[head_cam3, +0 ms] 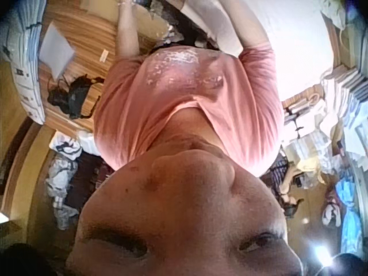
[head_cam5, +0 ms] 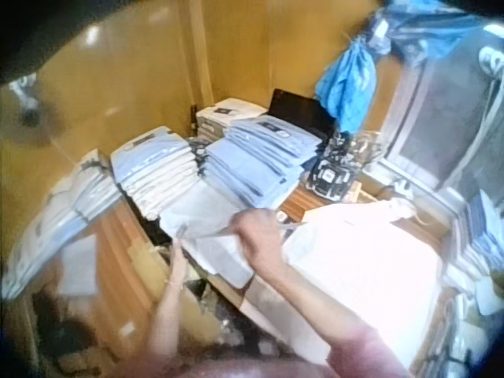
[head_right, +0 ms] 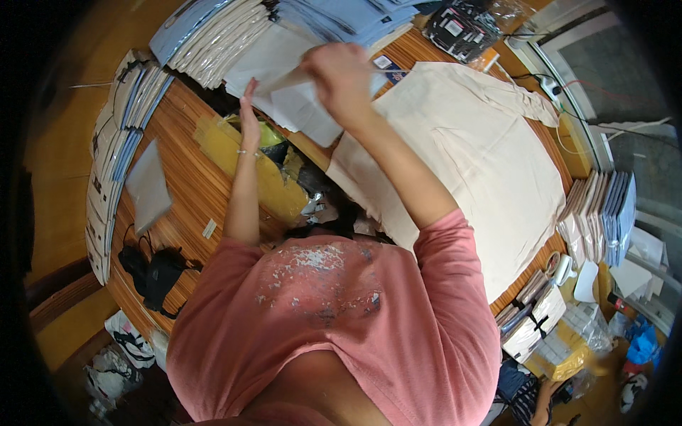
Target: The person packages a shirt into a clear plastic bag and then adds a black ribbon to another already-packaged shirt. They first take a beige shirt, fold it around a cardboard insert, place it inside a plastic bag, and seal the bag with tape. Finally, they wrap a black ribbon around a second packaged beige shirt.
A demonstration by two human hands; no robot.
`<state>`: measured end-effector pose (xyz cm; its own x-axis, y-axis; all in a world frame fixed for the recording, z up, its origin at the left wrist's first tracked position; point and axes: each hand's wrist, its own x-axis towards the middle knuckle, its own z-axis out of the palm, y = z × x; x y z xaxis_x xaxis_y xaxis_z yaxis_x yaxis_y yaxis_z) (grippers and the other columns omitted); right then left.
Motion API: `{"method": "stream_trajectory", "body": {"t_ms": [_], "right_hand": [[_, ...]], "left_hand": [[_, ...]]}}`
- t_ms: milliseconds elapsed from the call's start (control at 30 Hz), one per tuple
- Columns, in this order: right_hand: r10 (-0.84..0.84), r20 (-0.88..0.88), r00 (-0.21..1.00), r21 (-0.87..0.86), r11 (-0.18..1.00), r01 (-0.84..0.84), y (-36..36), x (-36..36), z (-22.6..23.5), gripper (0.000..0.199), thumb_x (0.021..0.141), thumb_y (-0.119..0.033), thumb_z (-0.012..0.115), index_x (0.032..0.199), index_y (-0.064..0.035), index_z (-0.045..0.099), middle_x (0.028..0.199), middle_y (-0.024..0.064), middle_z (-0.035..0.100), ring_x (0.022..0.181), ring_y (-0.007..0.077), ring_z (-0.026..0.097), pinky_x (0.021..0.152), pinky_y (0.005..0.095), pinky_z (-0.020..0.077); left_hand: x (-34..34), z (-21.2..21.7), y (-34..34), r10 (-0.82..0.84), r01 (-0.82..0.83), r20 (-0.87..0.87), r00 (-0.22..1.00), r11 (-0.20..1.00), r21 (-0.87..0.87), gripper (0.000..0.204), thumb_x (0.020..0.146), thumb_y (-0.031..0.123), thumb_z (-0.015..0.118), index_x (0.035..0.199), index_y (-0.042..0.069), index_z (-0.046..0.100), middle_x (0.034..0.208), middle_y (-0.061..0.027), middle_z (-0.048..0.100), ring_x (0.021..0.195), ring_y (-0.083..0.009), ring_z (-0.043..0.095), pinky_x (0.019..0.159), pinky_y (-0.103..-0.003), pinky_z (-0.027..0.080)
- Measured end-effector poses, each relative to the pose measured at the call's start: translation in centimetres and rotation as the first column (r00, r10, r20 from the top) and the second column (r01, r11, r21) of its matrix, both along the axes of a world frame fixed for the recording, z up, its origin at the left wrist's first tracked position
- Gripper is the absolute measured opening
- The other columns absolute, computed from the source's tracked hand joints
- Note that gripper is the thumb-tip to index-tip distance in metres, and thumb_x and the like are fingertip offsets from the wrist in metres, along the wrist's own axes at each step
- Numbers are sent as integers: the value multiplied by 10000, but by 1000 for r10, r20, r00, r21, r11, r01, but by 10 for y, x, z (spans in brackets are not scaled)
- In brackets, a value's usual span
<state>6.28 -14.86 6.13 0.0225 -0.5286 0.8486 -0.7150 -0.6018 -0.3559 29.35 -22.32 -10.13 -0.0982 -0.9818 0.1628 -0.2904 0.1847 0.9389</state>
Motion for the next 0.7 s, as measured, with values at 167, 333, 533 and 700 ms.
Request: {"method": "stream_trajectory", "body": {"t_ms": [167, 333, 533, 700], "right_hand": [[-363, 640, 677, 186, 928, 322, 67, -139, 7, 156, 917, -152, 533, 869, -20, 600, 735, -10, 558, 663, 70, 464, 615, 224, 399], [-729, 579, 365, 650, 683, 333, 178, -245, -81, 167, 900, -180, 570, 799, -48, 586, 699, -42, 517, 608, 59, 405, 572, 199, 357], [-597, 776, -206, 520, 789, -327, 254, -211, -128, 206, 887, -156, 569, 1056, -44, 534, 702, -2, 570, 527, 63, 498, 445, 217, 393], [-800, 535, 270, 842, 530, -99, 282, -212, -138, 309, 860, -45, 564, 1153, -42, 463, 734, -3, 583, 546, 51, 487, 458, 213, 364]], "left_hand": [[-42, 54, 30, 216, -32, 287, 933, 847, -531, 498, 948, 405, 364, 1310, 70, 432, 1391, -132, 367, 1313, -343, 261, 1057, -514, 148], [-138, 64, 64, -436, 478, 214, 874, 852, -216, 336, 884, 193, 526, 1175, 25, 526, 1224, -138, 520, 1162, -313, 451, 994, -388, 321], [-180, -10, 79, -417, 762, 738, 530, 615, -200, 411, 870, 200, 532, 1252, 61, 472, 1319, -127, 422, 1293, -295, 322, 1069, -495, 225], [-172, -8, 93, -357, 743, 797, 487, 649, -163, 416, 876, 201, 515, 1266, 71, 456, 1328, -139, 400, 1304, -300, 301, 1062, -529, 215]]}}
